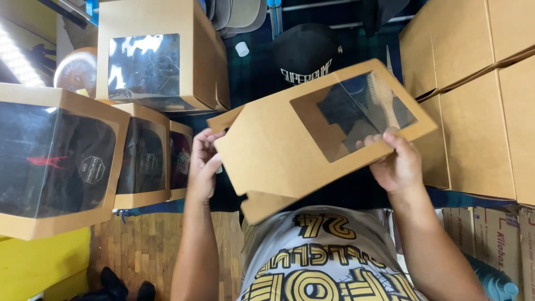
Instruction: The person assembles a cardboard box and places a black hat inside it, then closes the lid. They later take the hat out, brush it with a wooden brush, and place it back into a box, checking the appearance through the window.
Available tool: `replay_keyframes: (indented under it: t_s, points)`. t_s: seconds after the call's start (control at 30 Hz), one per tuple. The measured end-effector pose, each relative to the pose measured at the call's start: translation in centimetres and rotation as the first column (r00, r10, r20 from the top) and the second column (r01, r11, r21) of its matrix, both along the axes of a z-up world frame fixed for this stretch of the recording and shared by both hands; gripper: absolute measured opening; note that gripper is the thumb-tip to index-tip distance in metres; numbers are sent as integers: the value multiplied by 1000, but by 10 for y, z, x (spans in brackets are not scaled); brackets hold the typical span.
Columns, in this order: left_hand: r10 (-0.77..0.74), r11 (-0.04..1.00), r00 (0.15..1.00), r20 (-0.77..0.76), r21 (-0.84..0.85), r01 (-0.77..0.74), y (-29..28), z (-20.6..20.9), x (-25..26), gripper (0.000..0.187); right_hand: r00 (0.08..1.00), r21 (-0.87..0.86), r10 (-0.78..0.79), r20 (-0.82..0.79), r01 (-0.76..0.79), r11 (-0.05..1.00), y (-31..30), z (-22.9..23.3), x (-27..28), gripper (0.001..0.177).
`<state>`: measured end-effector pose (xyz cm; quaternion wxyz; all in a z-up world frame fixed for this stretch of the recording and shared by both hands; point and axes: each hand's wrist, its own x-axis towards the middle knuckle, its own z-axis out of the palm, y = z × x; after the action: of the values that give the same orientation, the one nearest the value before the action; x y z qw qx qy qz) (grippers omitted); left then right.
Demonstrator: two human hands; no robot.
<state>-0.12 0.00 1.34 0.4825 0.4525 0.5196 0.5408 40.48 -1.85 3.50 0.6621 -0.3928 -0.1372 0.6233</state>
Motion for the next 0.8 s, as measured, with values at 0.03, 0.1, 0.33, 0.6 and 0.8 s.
replay_keyframes:
  t_s: [0.03,0.1,0.33,0.6,0.8]
  points:
    - [-96,993,974,205,86,80,0,14,-1,75,998,-151,39,-51,-46,987,4,10,-1,14]
    - [-210,971,896,390,193,144,0,42,-10,94,992,-289,65,-105,-93,953,11,35,-9,15]
    - [-541,725,833,113,565,394,-24,155,-16,150,573,-31,497,-652,-675,737,5,-23,-21,23]
    - [-503,639,803,-320,488,594,8,158,40,151,-189,513,631,-752,-769,382,10,7,-41,14]
    - [-454,638,818,-354,512,576,16,141,76,123,24,474,620,-784,-620,625,-23,-83,12,42]
